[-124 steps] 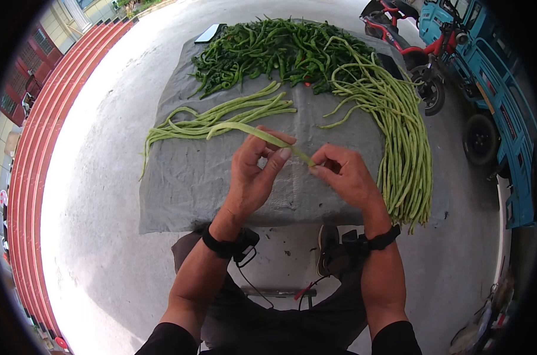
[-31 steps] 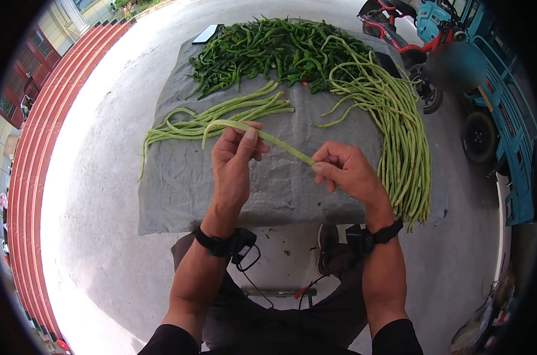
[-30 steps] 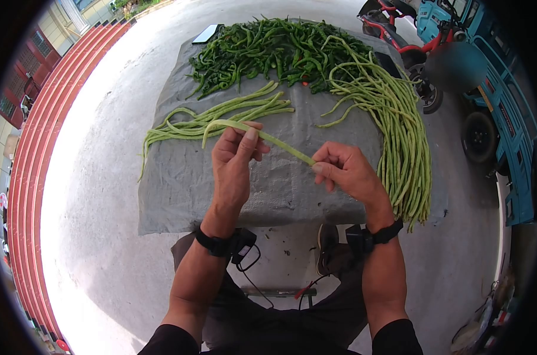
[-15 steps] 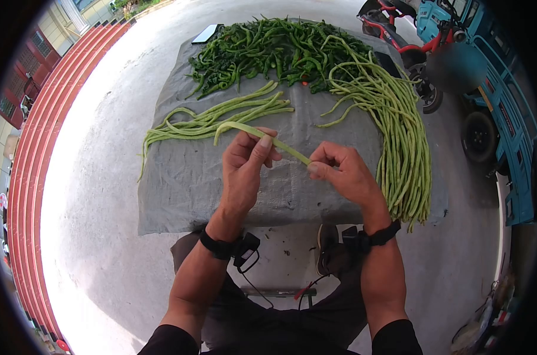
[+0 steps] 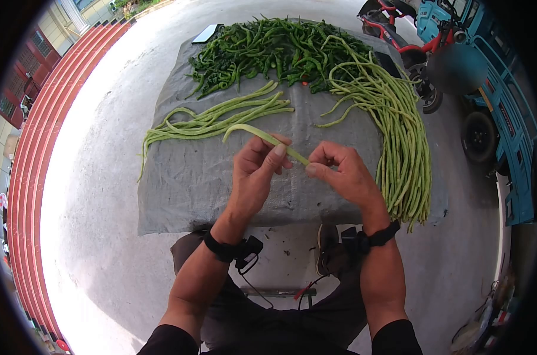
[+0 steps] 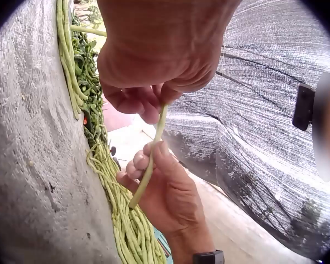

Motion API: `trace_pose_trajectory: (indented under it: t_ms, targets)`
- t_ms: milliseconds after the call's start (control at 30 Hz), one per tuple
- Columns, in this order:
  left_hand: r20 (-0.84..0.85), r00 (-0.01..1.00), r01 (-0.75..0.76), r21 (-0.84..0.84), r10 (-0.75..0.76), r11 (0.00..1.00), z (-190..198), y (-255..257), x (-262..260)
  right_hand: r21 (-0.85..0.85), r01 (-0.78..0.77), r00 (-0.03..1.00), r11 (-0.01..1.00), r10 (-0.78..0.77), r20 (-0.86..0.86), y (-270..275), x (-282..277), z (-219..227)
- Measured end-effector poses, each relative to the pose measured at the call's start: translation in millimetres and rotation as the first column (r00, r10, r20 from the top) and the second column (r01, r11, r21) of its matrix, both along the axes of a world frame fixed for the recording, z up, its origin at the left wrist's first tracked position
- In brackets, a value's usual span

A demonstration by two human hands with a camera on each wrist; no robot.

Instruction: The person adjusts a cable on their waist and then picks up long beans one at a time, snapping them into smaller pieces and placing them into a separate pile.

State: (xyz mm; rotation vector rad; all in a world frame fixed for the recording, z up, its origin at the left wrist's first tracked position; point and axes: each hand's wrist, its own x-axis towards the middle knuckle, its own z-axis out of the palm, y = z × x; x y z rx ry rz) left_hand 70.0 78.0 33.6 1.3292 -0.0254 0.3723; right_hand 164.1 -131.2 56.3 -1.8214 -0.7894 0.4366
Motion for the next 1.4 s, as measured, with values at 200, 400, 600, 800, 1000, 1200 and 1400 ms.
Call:
trace_pose_trajectory:
  t_ms: [200, 400, 600, 800, 1000, 1200, 1400]
  targets:
    - [-0.009, 0.998, 0.068, 0.01, -0.068, 0.998, -3.1, -1.9, 0.5, 0.161, -0.034, 0.999, 0.986, 0.033, 0.006, 4.8, -1.7, -6.8]
    - [-0.037, 0.993, 0.109, -0.008, -0.109, 0.994, -3.7, -8.5, -1.2, 0.146, -0.033, 0.999, 0.989, 0.033, -0.003, 7.4, -3.1, -4.3]
    - [-0.063, 0.993, 0.097, -0.012, -0.098, 0.995, -1.8, -9.8, -2.2, 0.163, -0.019, 1.0, 0.986, 0.017, 0.013, 8.1, -4.1, -3.4]
    - [-0.045, 0.995, 0.088, -0.006, -0.088, 0.996, -7.1, -10.1, -1.0, 0.132, -0.006, 0.999, 0.991, 0.001, 0.042, 8.0, -3.6, -4.8]
    - [-0.052, 0.993, 0.106, -0.012, -0.107, 0.994, -5.7, -9.4, -1.4, 0.135, -0.003, 0.999, 0.991, -0.001, 0.032, 8.9, -3.5, -5.8]
    - [-0.051, 0.993, 0.108, -0.028, -0.109, 0.994, -4.1, -9.5, -2.5, 0.12, 0.001, 1.0, 0.993, -0.002, 0.011, 8.6, -3.4, -5.1]
    - [-0.057, 0.997, 0.044, -0.018, -0.045, 0.999, -6.5, -7.2, -1.1, 0.118, 0.005, 1.0, 0.993, -0.008, 0.026, 6.8, -4.0, -3.0]
